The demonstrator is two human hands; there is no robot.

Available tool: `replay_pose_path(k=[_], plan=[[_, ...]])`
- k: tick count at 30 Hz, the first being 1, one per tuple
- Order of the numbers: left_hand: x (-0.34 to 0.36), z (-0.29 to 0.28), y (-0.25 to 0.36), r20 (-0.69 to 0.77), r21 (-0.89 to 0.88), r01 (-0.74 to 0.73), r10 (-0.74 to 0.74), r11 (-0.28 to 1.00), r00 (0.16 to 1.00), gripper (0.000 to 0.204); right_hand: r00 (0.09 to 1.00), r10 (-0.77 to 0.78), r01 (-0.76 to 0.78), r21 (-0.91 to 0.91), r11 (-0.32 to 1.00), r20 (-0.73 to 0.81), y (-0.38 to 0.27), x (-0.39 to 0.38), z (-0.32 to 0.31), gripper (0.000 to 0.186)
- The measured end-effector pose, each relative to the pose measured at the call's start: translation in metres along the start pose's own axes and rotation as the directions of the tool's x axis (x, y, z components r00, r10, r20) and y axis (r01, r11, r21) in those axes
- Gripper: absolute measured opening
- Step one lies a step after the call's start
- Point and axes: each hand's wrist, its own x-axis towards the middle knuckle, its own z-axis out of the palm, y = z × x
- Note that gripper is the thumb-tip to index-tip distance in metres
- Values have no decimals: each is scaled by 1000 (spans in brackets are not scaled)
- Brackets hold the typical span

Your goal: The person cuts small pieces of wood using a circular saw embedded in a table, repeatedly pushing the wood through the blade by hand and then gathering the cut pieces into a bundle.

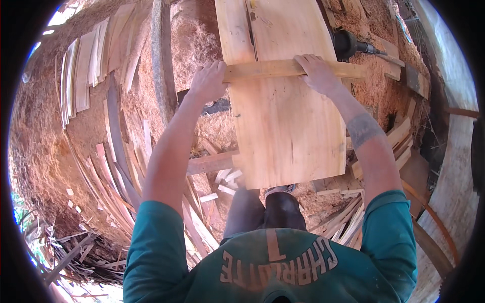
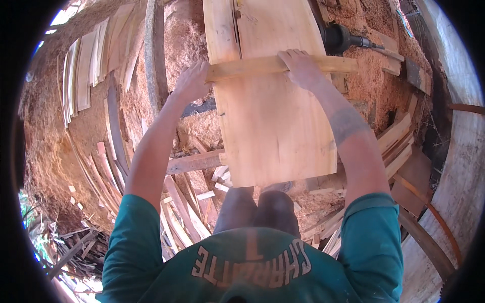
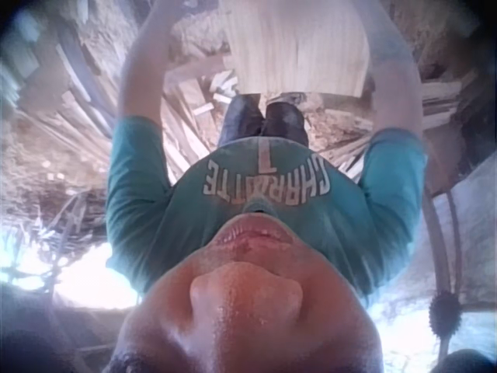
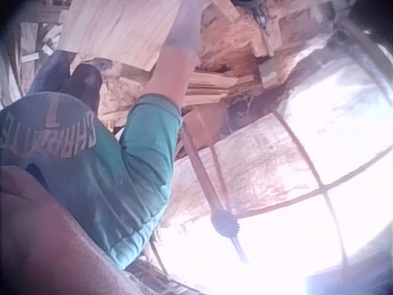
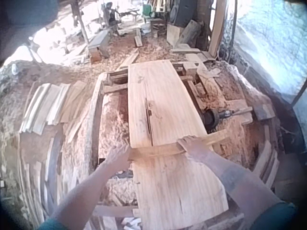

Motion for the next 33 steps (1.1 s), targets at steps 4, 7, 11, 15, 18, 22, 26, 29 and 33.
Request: replay_pose_path(k=[4,7,11,15,18,22,26,29,33], plan=[[12,-22,-5,208,-250,80,-27,965,978,55,998,-32,31,-12,999,-59,2,-3,3,57],[17,-29,-23,306,-311,68,32,948,951,60,996,-50,46,-51,998,-69,-3,-6,4,57],[-11,-2,-2,168,-131,57,-35,990,985,63,994,-27,23,-42,999,-105,-20,-26,-5,60],[-47,25,23,-298,-50,27,-41,998,954,62,989,-28,12,-110,994,-148,-26,-41,2,58],[-52,37,23,-381,-4,34,-33,999,924,66,988,-17,5,-83,997,-150,-29,-40,10,58],[-31,26,15,-365,-8,7,-10,1000,931,63,970,-92,60,-144,988,-225,-12,-21,16,59],[-21,28,9,-367,0,19,-18,1000,930,61,966,-99,52,-195,979,-239,-13,-7,13,59],[-21,31,14,-343,27,52,-39,998,938,60,971,-97,41,-248,968,-217,-14,-13,16,63],[-20,33,12,-374,52,31,-9,998,927,60,973,-125,59,-310,949,-196,-10,-14,20,67]])
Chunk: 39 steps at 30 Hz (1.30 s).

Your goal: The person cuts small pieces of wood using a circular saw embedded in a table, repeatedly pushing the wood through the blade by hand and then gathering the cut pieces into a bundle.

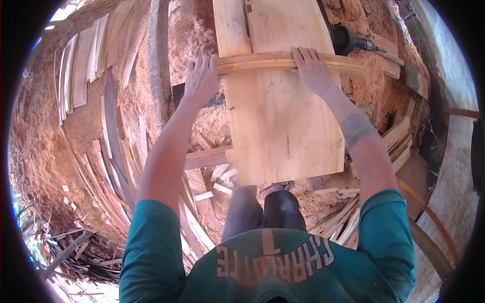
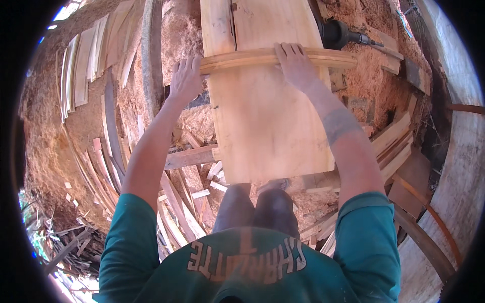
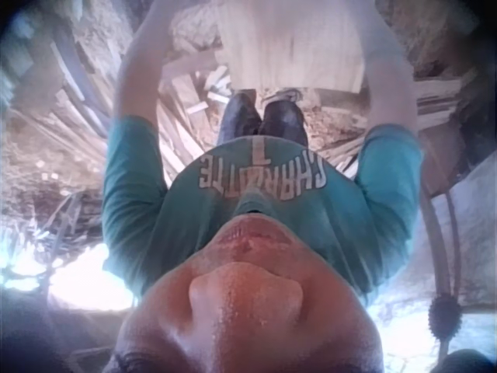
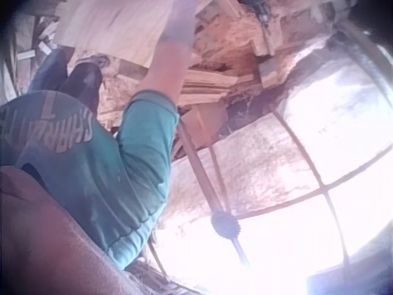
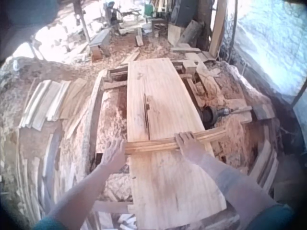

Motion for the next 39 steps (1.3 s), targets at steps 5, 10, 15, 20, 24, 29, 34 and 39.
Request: replay_pose_path(k=[5,10,15,20,24,29,34,39], plan=[[4,1,-10,-11,-19,-19,19,1000,1000,59,1000,14,-13,39,999,-9,0,10,1,66],[12,2,-7,-12,-28,-14,13,1000,1000,57,1000,22,-21,52,998,-17,8,13,5,63],[15,3,-11,-11,-28,-14,13,1000,1000,55,999,33,-31,88,996,-23,7,16,5,60],[19,2,-11,23,-37,-1,2,999,1000,54,999,32,-30,96,995,-20,11,19,4,58],[22,3,-13,-5,-44,-9,9,999,1000,55,999,29,-26,99,995,-35,12,22,7,58],[28,2,-15,8,-58,-7,7,998,1000,55,999,24,-21,87,996,-34,16,27,11,58],[34,0,-20,38,-30,-4,5,1000,999,57,999,34,-32,81,996,-22,19,32,13,57],[38,2,-21,14,-40,-16,16,999,1000,59,999,35,-34,88,996,-7,23,36,16,56]])
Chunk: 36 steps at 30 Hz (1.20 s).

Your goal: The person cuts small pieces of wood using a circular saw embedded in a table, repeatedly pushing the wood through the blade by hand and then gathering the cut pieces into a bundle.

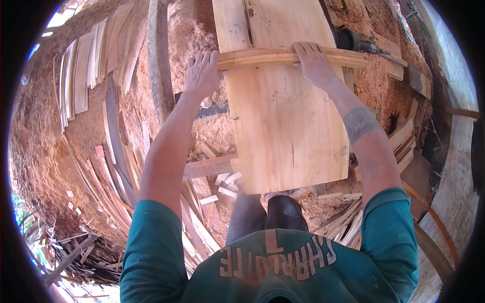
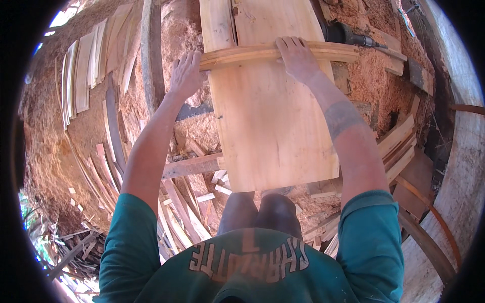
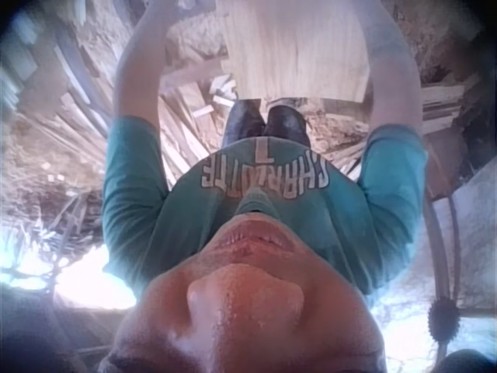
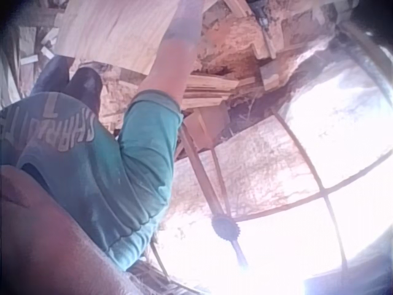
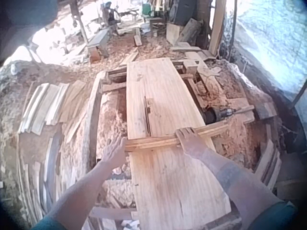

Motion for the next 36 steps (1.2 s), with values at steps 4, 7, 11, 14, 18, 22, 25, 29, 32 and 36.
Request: replay_pose_path(k=[4,7,11,14,18,22,25,29,32,36], plan=[[6,-1,-2,-4,6,5,-5,1000,1000,60,1000,5,-5,-12,1000,-13,1,4,1,56],[10,0,-4,8,13,10,-10,1000,1000,60,1000,7,-7,-21,1000,18,4,7,1,58],[13,2,-8,-22,9,-5,5,1000,1000,60,1000,2,-2,-57,998,-1,6,11,3,61],[18,2,-8,-18,-12,6,-6,1000,1000,58,1000,8,-7,-60,998,10,8,14,4,62],[23,0,-11,9,-10,9,-9,1000,1000,56,1000,3,-3,-55,999,7,12,18,5,61],[27,-1,-12,-16,-28,6,-6,1000,1000,56,1000,0,0,-51,999,3,15,23,8,60],[31,-3,-14,12,-32,18,-17,999,1000,57,1000,11,-10,-41,999,23,16,26,9,59],[37,-5,-13,38,-25,35,-34,999,999,58,999,10,-8,-51,999,35,20,32,8,58],[41,-4,-17,18,-14,38,-37,999,999,60,999,5,-3,-56,998,37,21,38,8,59],[51,-2,-24,97,-4,51,-50,999,994,63,1000,-3,5,-72,997,25,26,43,10,59]])
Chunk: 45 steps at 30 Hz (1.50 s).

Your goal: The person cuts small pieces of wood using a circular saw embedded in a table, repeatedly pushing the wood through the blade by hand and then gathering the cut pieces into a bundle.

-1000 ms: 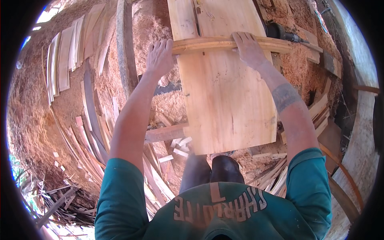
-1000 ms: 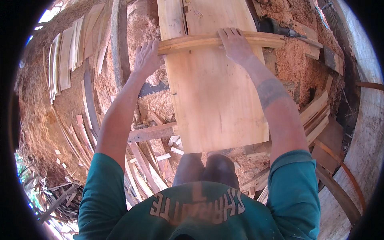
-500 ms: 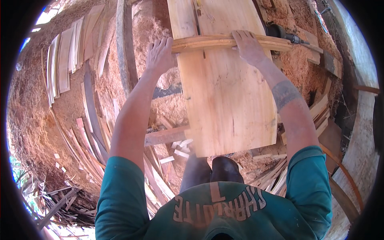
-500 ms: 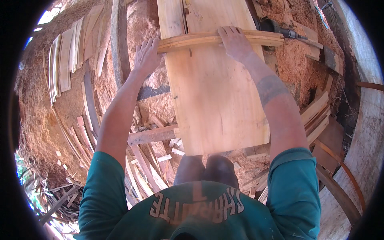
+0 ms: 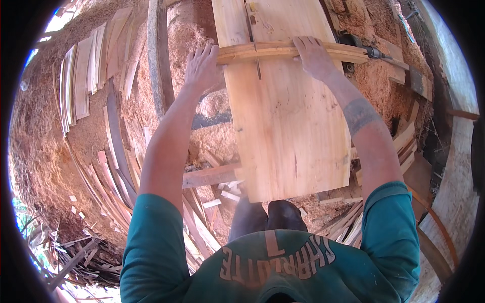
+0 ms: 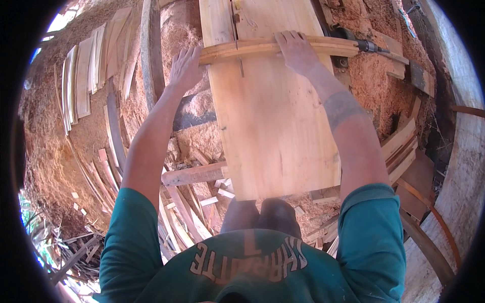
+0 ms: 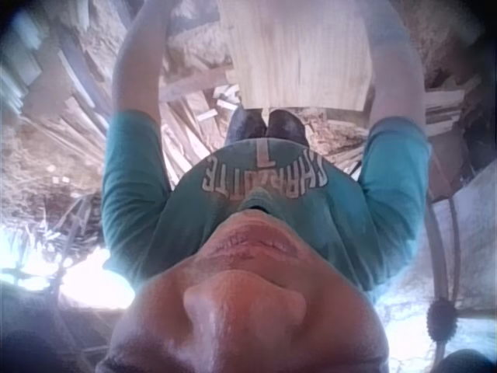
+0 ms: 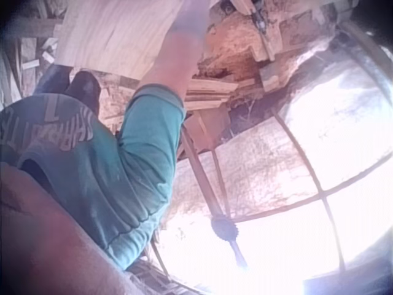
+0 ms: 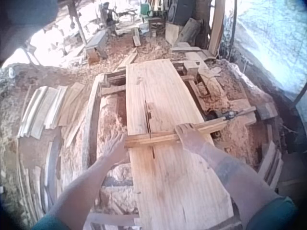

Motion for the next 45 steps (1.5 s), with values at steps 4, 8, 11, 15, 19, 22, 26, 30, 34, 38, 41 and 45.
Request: replay_pose_path(k=[4,8,11,15,19,22,26,30,34,38,41,45], plan=[[6,6,-7,-55,-6,-23,22,1000,998,61,1000,-4,5,4,1000,-4,5,8,4,58],[20,7,-15,-74,13,14,-13,1000,997,60,999,41,-41,3,999,-27,14,23,6,54],[41,-4,-13,5,6,37,-37,999,999,61,994,108,-109,-20,994,-28,33,34,-1,52],[19,-7,-21,-76,-55,110,-114,992,991,56,958,221,-217,-38,975,183,11,15,-13,54],[-58,-19,-49,305,-657,591,-552,468,776,46,950,240,-267,117,957,201,-37,-53,-57,54],[-108,-43,0,615,-785,445,-458,-431,642,48,911,211,-246,56,968,355,-74,-134,-74,54],[-169,-54,28,591,-788,335,-485,-516,644,41,892,53,-165,215,963,449,-176,-193,-92,55],[-200,-61,84,624,-699,189,-458,-690,634,46,971,-131,88,211,974,200,-244,-233,-65,55],[-226,-43,104,510,-618,72,-330,-783,794,50,982,-44,-14,303,953,181,-260,-229,-78,57],[-221,-29,129,354,-624,-59,-350,-779,867,50,979,-9,-51,288,956,204,-249,-227,-81,71],[-218,-24,132,311,-584,-82,-316,-807,896,42,979,42,-101,294,950,202,-242,-217,-93,85],[-211,2,125,354,-599,-68,-340,-798,871,42,960,109,-199,355,913,258,-235,-204,-97,97]])
